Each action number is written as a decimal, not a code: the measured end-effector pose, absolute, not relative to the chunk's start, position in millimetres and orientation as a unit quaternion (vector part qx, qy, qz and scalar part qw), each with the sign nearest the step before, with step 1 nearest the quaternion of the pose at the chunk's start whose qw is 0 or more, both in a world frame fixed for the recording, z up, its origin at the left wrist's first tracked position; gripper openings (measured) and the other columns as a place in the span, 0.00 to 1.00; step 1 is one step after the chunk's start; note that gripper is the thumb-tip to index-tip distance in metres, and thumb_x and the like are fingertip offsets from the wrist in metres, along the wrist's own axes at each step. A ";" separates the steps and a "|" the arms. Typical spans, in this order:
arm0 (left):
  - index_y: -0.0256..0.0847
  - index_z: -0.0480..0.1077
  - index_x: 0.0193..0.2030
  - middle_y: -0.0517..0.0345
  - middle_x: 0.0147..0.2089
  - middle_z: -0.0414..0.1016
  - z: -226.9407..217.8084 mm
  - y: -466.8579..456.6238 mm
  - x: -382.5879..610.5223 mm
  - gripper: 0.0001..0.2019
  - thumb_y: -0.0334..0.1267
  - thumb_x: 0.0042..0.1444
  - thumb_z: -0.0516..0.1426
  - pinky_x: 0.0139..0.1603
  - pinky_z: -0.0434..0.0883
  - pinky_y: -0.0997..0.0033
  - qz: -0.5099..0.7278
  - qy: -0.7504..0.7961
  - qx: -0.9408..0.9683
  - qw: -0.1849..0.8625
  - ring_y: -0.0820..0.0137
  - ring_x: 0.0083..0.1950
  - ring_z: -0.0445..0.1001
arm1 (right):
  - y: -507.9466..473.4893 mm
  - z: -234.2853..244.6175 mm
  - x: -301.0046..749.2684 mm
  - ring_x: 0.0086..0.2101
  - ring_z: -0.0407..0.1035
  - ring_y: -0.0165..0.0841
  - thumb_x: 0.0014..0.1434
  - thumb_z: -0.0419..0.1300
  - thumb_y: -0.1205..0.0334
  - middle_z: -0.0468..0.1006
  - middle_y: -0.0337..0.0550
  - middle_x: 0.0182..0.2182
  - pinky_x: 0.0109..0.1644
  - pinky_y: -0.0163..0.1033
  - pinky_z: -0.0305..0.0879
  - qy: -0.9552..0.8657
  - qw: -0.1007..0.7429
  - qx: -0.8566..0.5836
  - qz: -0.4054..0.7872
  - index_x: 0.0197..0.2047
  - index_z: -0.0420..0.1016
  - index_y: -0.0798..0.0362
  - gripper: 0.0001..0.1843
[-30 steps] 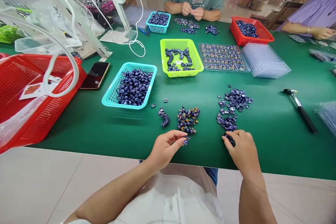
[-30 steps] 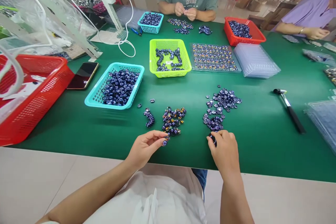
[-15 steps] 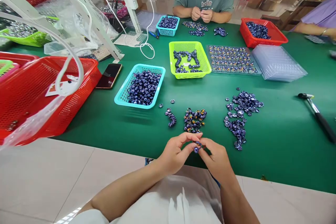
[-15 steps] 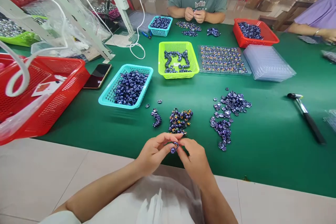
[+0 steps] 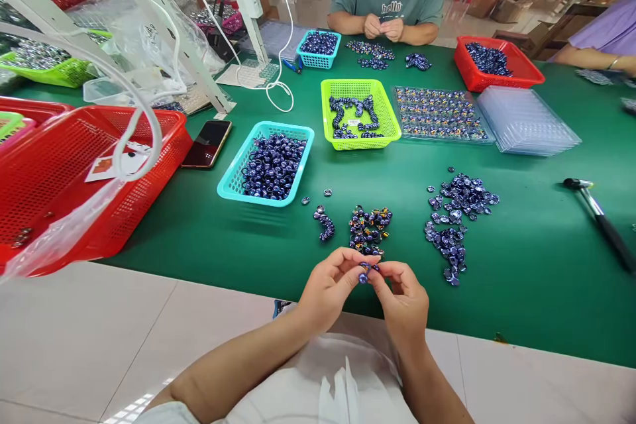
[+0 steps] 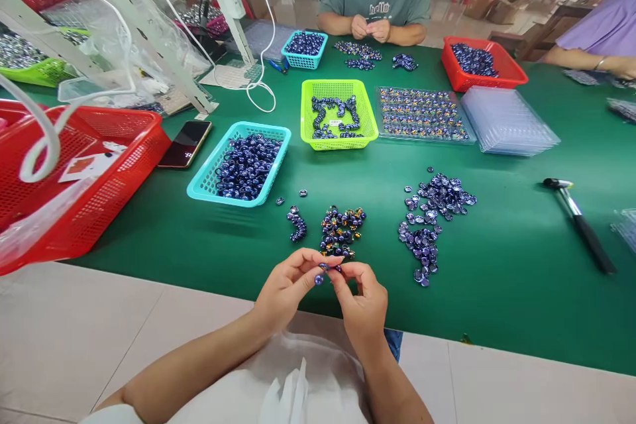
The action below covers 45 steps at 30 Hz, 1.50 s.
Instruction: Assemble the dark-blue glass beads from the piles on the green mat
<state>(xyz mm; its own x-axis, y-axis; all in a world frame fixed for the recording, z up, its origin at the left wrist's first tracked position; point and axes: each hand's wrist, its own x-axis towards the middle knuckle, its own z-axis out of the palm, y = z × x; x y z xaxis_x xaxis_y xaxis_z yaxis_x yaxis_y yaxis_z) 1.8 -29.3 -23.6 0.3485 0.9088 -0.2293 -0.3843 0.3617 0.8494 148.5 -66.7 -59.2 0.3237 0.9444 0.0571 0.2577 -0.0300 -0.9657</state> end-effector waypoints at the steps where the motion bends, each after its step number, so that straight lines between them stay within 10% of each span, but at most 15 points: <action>1: 0.38 0.73 0.40 0.48 0.46 0.83 -24.1 -25.9 1.3 0.08 0.39 0.57 0.65 0.57 0.72 0.61 0.443 0.368 0.321 0.752 0.62 0.50 0.80 | -66.6 -58.0 149.6 0.31 0.76 0.33 0.58 0.67 0.60 0.82 0.40 0.31 0.36 0.37 0.73 -0.498 0.508 -0.625 0.320 0.38 0.77 0.50 0.05; 7: 0.37 0.78 0.37 0.57 0.35 0.81 -28.4 -15.8 -0.1 0.10 0.37 0.49 0.70 0.45 0.74 0.72 0.438 0.387 0.229 0.778 0.72 0.37 0.78 | -62.7 -42.3 153.2 0.39 0.76 0.34 0.63 0.61 0.69 0.82 0.40 0.39 0.42 0.39 0.73 -0.611 0.524 -0.510 0.305 0.48 0.78 0.44 0.13; 33: 0.41 0.84 0.33 0.54 0.33 0.85 -29.6 -20.1 -6.3 0.09 0.39 0.44 0.71 0.41 0.77 0.68 0.429 0.465 0.340 0.696 0.65 0.36 0.81 | -49.9 -37.2 158.1 0.36 0.75 0.34 0.61 0.64 0.64 0.79 0.41 0.35 0.39 0.39 0.74 -0.531 0.538 -0.477 0.449 0.42 0.80 0.45 0.06; 45: 0.42 0.83 0.41 0.50 0.38 0.84 -26.0 -25.6 -11.9 0.07 0.34 0.58 0.62 0.42 0.75 0.66 0.454 0.421 0.558 0.553 0.64 0.38 0.80 | -53.1 -41.8 157.3 0.35 0.74 0.34 0.63 0.63 0.64 0.79 0.42 0.36 0.37 0.39 0.73 -0.544 0.523 -0.498 0.428 0.45 0.81 0.45 0.09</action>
